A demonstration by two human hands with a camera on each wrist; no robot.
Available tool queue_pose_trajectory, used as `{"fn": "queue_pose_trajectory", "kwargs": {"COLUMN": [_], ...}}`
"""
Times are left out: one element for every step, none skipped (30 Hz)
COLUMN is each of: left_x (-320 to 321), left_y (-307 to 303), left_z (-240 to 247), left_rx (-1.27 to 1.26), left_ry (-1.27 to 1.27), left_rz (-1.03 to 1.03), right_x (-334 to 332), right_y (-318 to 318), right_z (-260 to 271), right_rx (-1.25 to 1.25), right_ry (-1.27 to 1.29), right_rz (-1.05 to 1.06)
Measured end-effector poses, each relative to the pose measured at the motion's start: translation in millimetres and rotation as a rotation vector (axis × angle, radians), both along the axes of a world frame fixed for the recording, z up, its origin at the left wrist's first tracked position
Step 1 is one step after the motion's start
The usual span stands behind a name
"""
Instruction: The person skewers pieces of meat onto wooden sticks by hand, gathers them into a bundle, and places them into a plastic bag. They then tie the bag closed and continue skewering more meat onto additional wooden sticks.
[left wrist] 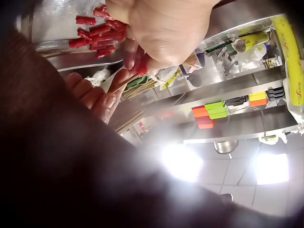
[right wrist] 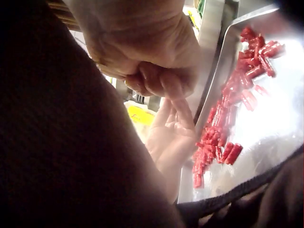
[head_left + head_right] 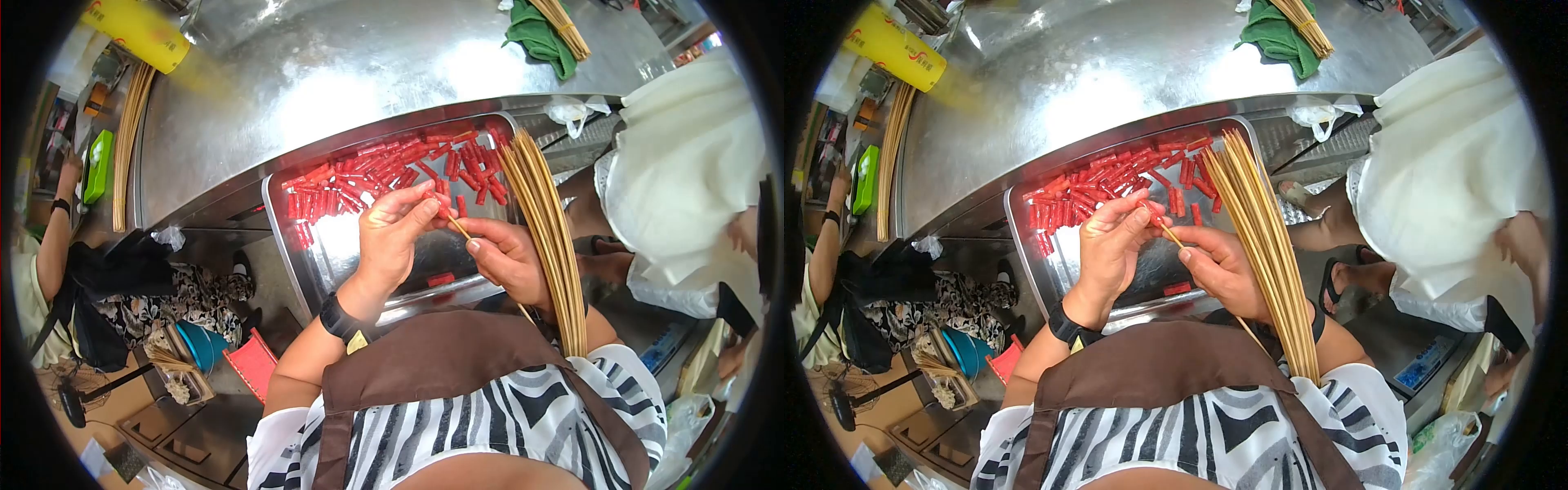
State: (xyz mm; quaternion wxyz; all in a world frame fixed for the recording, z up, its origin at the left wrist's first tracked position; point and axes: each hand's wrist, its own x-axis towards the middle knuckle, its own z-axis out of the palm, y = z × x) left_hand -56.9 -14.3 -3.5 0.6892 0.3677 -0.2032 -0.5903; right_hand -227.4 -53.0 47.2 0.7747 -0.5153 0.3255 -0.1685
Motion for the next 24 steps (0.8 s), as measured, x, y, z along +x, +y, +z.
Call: {"fn": "queue_pose_trajectory", "kwargs": {"left_x": [0.4, 0.8, 0.3, 0.6, 0.0, -0.7, -1.4, -1.0, 0.6, 2.2, 3.4, 5.0, 6.6, 8.0, 9.9, 13.2, 12.2, 11.4, 11.1, 11.0, 10.5, 9.7, 8.3, 5.6], "left_y": [0.4, 1.0, 1.5, 2.4, 3.3, 3.9, 4.4, 4.7, 4.9, 4.8, 3.7, 3.0, 2.1, 1.5, -0.6, -3.7, -7.6, -11.3, -14.7, -19.6, -24.2, -26.4, -28.5, -31.4], "left_z": [-0.5, -0.7, -1.7, -2.6, -2.9, -2.0, -0.2, 1.0, 0.6, -2.7, -4.8, -4.7, -6.1, -7.9, -8.4, -6.9, -4.1, -0.6, 1.4, 1.6, 15.3, 35.9, 52.9, 59.6], "left_rx": [-0.008, -0.016, -0.017, -0.013, -0.008, -0.009, -0.008, -0.007, -0.014, 0.031, 0.071, 0.093, 0.069, 0.106, 0.147, 0.191, 0.184, 0.128, 0.073, -0.026, -0.027, -0.052, -0.074, -0.074], "left_ry": [0.005, 0.009, 0.01, -0.004, -0.015, -0.013, -0.007, -0.005, -0.007, -0.011, -0.015, 0.001, -0.008, -0.037, -0.065, -0.112, -0.115, -0.327, -0.538, -0.63, -0.631, -0.537, -0.442, -0.349], "left_rz": [-0.006, -0.013, -0.012, -0.017, -0.023, -0.025, -0.012, 0.002, -0.001, -0.027, -0.056, -0.093, -0.104, -0.148, -0.19, -0.264, -0.271, -0.233, -0.192, -0.094, -0.094, -0.156, -0.216, -0.306], "right_x": [0.7, 1.2, 1.7, 3.3, 4.0, 4.1, 3.7, 3.1, 3.0, 2.4, -1.0, 0.7, 3.0, 3.5, 1.5, -0.8, -2.9, -3.5, -1.9, 0.2, 2.0, 3.1, 3.8, 4.3], "right_y": [0.6, 1.4, 1.4, 1.4, 1.3, 1.3, 1.4, 1.1, -1.0, -4.8, -8.1, -8.3, -10.0, -17.3, -22.1, -24.8, -26.1, -16.9, -16.6, -14.4, -12.7, -13.0, -13.4, -13.3], "right_z": [0.5, 0.3, -1.3, -2.1, -1.5, -0.7, 0.3, 0.8, 3.3, 5.6, 0.1, -1.6, -0.5, 18.5, 30.3, 28.1, 25.3, 28.2, 20.7, 17.4, 16.1, 19.3, 25.2, 28.3], "right_rx": [-0.018, -0.019, -0.024, -0.029, -0.031, -0.033, -0.036, -0.038, -0.018, -0.007, -0.182, -0.446, -0.71, -1.105, -1.203, -1.066, -0.918, -0.573, -0.684, -0.731, -0.777, -0.777, -0.706, -0.633], "right_ry": [0.0, 0.002, 0.001, -0.002, -0.001, -0.001, -0.001, -0.001, 0.043, 0.082, 0.133, 0.135, 0.137, 0.215, 0.18, 0.067, -0.043, -0.022, -0.015, 0.051, 0.116, 0.115, 0.169, 0.223], "right_rz": [-0.003, -0.005, -0.013, -0.021, -0.021, -0.017, -0.014, -0.015, 0.007, 0.026, 0.045, -0.033, -0.114, -0.081, 0.015, 0.155, 0.292, 0.367, 0.461, 0.443, 0.426, 0.427, 0.432, 0.438]}}
